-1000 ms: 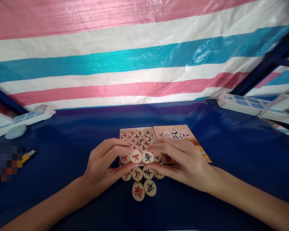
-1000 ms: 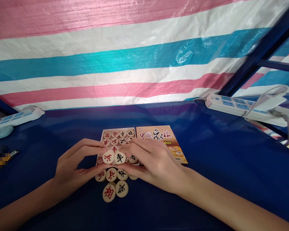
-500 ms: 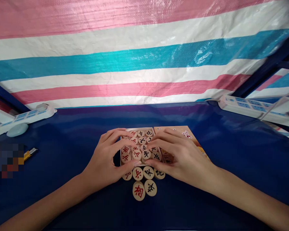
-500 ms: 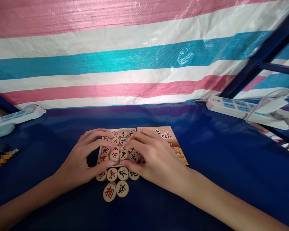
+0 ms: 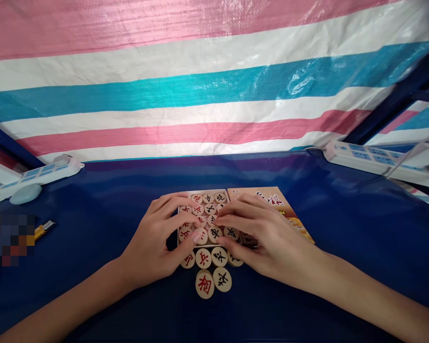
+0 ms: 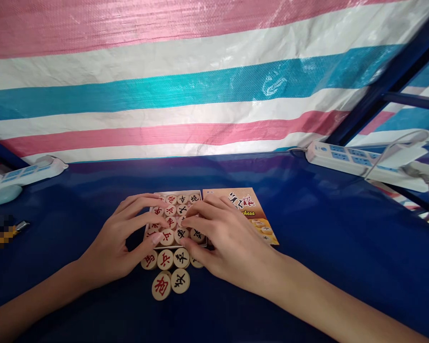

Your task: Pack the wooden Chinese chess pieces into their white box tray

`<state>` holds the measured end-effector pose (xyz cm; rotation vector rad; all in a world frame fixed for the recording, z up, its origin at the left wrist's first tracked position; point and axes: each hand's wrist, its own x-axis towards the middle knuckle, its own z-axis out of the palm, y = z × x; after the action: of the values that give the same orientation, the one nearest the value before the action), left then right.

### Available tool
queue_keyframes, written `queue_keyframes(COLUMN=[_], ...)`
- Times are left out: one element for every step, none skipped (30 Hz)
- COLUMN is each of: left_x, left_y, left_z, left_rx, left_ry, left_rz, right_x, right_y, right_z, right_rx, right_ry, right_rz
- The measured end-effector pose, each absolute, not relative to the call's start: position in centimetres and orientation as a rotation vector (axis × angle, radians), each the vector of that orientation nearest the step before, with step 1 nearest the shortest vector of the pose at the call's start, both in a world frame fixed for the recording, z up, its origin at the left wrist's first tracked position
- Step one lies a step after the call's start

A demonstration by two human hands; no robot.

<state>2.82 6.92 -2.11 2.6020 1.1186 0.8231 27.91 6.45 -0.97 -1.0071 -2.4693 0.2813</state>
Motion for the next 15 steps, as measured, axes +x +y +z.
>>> queue_keyframes(left_x=[2.85,2.88,2.90,2.92,2.93,2.94,2.94,2.96,2.97,2.99,3.00,3.01,2.99,2.96,2.89], left_y=[6.95,6.99,7.03,7.08,7.13,7.18,7.21,7.23,7.23,7.20,7.15,7.07,6.98,6.87,6.77], left_z=[-2.15,-2.20,-2.26,-2.33,-2.39,-2.44,-2.48,-2.49,-2.48,-2.42,-2.33,-2.20,-2.05,-1.89,-1.73], left_rx=[2.609,2.615,2.620,2.623,2.623,2.622,2.619,2.615,2.609,2.602,2.596,2.589,2.585,2.585,2.590], left_ry=[1.118,1.119,1.120,1.121,1.121,1.121,1.120,1.118,1.118,1.120,1.122,1.123,1.122,1.121,1.121], left_rz=[0.825,0.823,0.822,0.823,0.821,0.820,0.825,0.832,0.844,0.858,0.879,0.905,0.938,0.982,1.040], right_x=[27.92,27.92,27.91,27.89,27.87,27.84,27.82,27.79,27.77,27.76,27.76,27.77,27.79,27.80,27.82], right_y=[6.40,6.37,6.33,6.31,6.30,6.29,6.29,6.28,6.28,6.27,6.25,6.22,6.18,6.13,6.06], right_z=[-0.88,-0.80,-0.73,-0.69,-0.68,-0.70,-0.73,-0.76,-0.79,-0.78,-0.74,-0.66,-0.54,-0.39,-0.22], right_rx=[-1.006,-1.006,-1.007,-1.010,-1.010,-1.009,-1.005,-1.003,-1.004,-1.004,-1.003,-1.000,-0.991,-0.980,-0.965], right_ry=[-2.469,-2.473,-2.478,-2.482,-2.485,-2.485,-2.480,-2.473,-2.465,-2.457,-2.446,-2.435,-2.422,-2.409,-2.400], right_rz=[0.284,0.289,0.295,0.302,0.309,0.315,0.319,0.320,0.321,0.317,0.307,0.295,0.281,0.266,0.254])
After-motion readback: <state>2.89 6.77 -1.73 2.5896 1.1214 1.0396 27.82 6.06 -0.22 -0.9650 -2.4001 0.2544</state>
